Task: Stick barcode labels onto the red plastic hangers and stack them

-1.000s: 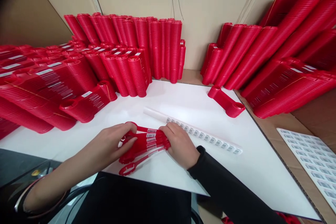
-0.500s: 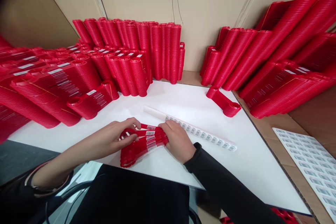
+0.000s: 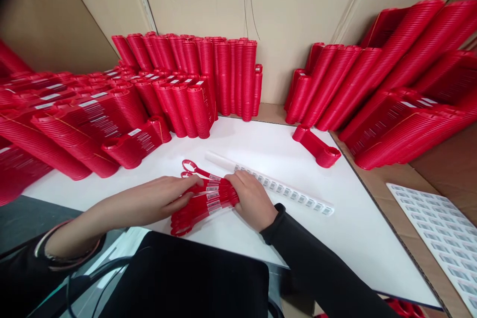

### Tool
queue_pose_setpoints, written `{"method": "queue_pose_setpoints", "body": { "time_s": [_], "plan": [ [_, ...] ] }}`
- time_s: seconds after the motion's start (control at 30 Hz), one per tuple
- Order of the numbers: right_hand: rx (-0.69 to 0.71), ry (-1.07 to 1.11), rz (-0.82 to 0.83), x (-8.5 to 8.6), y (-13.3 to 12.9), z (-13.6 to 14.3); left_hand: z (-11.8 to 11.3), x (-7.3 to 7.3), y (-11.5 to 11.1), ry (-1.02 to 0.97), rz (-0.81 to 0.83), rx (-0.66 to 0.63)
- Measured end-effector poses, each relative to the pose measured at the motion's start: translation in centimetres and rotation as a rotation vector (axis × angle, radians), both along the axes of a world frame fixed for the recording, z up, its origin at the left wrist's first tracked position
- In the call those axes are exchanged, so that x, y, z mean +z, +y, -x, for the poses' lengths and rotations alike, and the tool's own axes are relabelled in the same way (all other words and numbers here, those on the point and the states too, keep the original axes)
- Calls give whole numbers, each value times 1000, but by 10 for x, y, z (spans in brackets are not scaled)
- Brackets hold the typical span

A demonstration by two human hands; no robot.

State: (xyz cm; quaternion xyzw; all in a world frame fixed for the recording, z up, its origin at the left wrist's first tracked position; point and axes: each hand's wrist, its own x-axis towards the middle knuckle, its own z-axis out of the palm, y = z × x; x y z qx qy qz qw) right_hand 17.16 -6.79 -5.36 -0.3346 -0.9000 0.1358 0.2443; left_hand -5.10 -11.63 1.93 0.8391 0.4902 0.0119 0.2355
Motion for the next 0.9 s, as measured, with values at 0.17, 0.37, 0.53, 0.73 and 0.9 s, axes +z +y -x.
{"method": "queue_pose_setpoints", "body": {
  "time_s": [0.17,0.37,0.53,0.73,0.9],
  "plan": [
    [-15,-26,47,-1,0,0,0,-19,2,-7,-226,56],
    [-5,-42,92,2,-1,2,9,-28,9,-219,-50,202],
    [11,-38,82,1,1,1,14,-35,15,-365,22,212],
    [-10,-30,69,0,1,1,13,-35,1,-195,-120,155],
    [-25,-44,50,0,0,2,11,-43,-24,-217,-355,247]
  ]
}}
